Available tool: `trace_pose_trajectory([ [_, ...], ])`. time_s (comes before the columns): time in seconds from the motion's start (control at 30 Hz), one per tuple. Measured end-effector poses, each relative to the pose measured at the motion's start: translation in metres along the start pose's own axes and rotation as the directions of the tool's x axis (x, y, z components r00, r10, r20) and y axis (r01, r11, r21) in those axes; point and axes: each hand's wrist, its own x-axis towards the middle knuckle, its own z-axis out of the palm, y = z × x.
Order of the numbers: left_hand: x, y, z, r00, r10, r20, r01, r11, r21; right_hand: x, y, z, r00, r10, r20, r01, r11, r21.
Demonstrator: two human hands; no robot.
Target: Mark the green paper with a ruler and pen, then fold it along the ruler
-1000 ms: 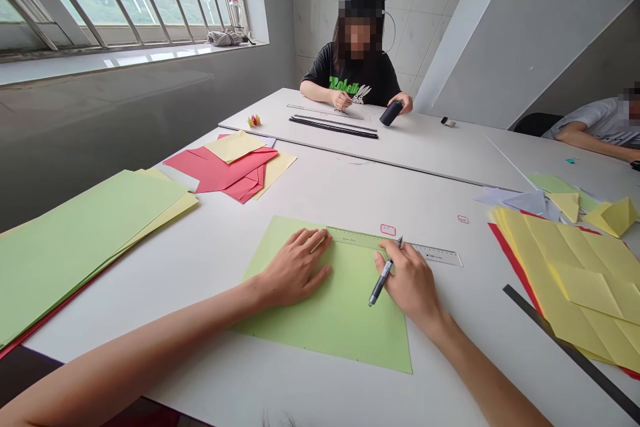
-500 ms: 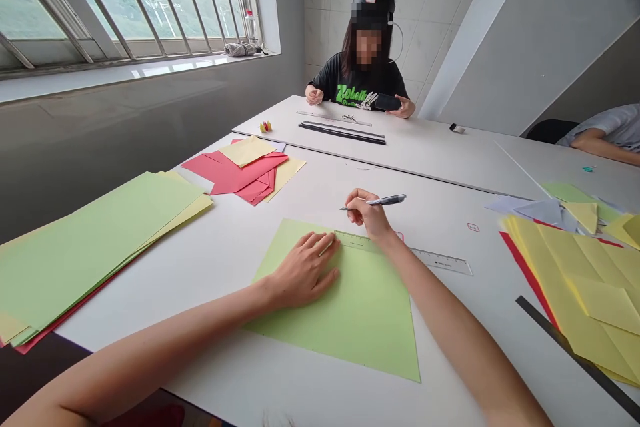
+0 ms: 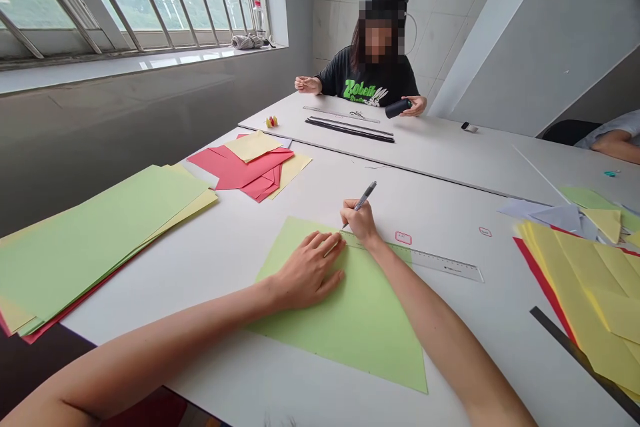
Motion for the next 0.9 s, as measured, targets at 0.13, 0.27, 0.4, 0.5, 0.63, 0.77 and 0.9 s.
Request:
trace_pose_trajectory([
  [0.13,-0.0004,-0.0003,0.001,1.0,0.0,0.003,0.0,1.0,-0.002,-0.0003,-0.0003,0.0002,1.0,-0.001,0.011,0.002,0.999,-0.044],
  [0.27,-0.0007,-0.0004,0.0019,1.0,0.0,-0.007,0.0,1.0,-0.008,-0.0007,-0.0006,0.0002,1.0,-0.001,0.018,0.003,0.997,-0.075],
  [0.4,-0.0011,-0.0003,0.0023,1.0,-0.002,-0.017,0.001,1.0,-0.008,-0.0011,-0.0006,0.0,1.0,0.0,0.021,0.002,0.996,-0.093],
  [0.5,-0.0012,-0.0002,0.0021,1.0,-0.004,-0.011,0.004,1.0,-0.005,-0.0012,-0.0009,-0.0001,1.0,0.002,0.023,0.0,0.995,-0.1],
  [0.63,-0.0011,-0.0001,0.0016,1.0,-0.004,-0.013,0.003,1.0,-0.011,-0.0013,-0.0015,-0.0004,1.0,0.004,0.028,-0.001,0.994,-0.108],
  [0.77,-0.0007,0.0,0.0012,1.0,-0.004,-0.011,0.004,1.0,-0.008,-0.0015,-0.0017,-0.0004,0.999,0.006,0.033,-0.003,0.993,-0.115],
  [0.9,-0.0004,-0.0001,0.0008,1.0,-0.002,-0.007,0.002,1.0,-0.01,-0.0011,-0.0013,-0.0002,0.999,0.009,0.038,-0.004,0.993,-0.115],
])
